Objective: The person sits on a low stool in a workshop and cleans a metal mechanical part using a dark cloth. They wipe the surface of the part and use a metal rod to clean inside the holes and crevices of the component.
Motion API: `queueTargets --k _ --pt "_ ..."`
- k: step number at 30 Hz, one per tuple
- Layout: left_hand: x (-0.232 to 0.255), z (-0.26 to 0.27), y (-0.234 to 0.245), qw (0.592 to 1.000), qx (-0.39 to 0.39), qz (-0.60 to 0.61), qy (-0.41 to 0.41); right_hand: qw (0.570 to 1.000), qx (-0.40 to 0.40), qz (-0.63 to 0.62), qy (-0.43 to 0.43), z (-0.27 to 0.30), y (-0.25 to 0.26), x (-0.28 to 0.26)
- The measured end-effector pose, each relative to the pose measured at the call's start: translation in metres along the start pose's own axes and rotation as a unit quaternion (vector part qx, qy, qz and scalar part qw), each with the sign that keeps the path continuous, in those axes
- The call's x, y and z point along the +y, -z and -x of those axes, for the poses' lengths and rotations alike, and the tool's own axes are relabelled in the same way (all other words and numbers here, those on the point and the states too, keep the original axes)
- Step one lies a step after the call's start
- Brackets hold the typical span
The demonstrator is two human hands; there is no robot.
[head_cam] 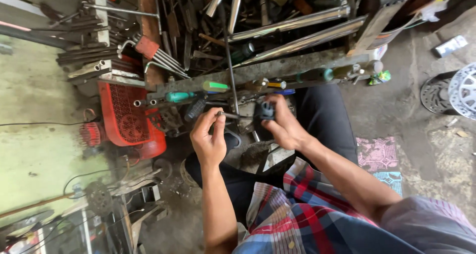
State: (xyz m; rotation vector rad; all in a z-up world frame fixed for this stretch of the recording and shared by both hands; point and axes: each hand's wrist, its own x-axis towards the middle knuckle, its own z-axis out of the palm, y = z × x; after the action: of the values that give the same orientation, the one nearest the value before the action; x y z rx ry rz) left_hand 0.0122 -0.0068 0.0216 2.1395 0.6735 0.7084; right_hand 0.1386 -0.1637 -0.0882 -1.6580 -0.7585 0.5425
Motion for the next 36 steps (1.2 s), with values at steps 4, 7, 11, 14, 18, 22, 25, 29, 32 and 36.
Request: queueTargets --k 4,7,11,14,18,22,25,29,32,36 --pt "0.02 0.0 -0.003 1.0 -0.006 -0.01 -0.001 0.981 -0.007 -0.126 0.147 -0.003 -0.01 -0.024" --pt "0.019 0.003 -0.001 1.0 -0.001 -0.013 -0.012 0.964 0.049 -0.065 0.251 -0.007 -0.016 -0.046" --pt "0.015 0.004 -0.003 1.0 -0.002 -0.005 -0.016 0.932 0.121 -0.025 0.342 -0.008 -0.026 -0.041" --pt "0.017 0.003 -0.002 1.0 0.001 -0.012 0.007 0.935 0.089 0.037 0.34 -0.001 -0.044 -0.001" --pt "0.013 0.004 -0.002 1.0 0.0 -0.014 0.003 0.981 0.022 0.038 0.189 0.014 -0.051 0.036" --pt "0.012 0.004 -0.005 1.0 0.006 0.014 0.015 0.982 -0.009 -0.024 0.186 0.008 -0.054 0.044" --pt "0.018 0.003 -0.01 1.0 0.006 0.029 0.007 0.983 -0.033 -0.03 0.181 0.005 -0.058 0.048" --pt "0.014 0.01 -0.01 0.999 -0.001 0.031 -0.031 0.991 -0.086 -0.082 0.061 0.01 -0.066 0.053" --pt "0.004 0.019 -0.01 0.995 0.031 0.088 -0.044 0.994 -0.047 -0.083 0.06 0.015 -0.073 0.06" --pt "-0.067 0.056 -0.035 0.984 0.089 0.153 0.006 0.979 -0.022 -0.182 0.093 0.026 -0.081 0.069"
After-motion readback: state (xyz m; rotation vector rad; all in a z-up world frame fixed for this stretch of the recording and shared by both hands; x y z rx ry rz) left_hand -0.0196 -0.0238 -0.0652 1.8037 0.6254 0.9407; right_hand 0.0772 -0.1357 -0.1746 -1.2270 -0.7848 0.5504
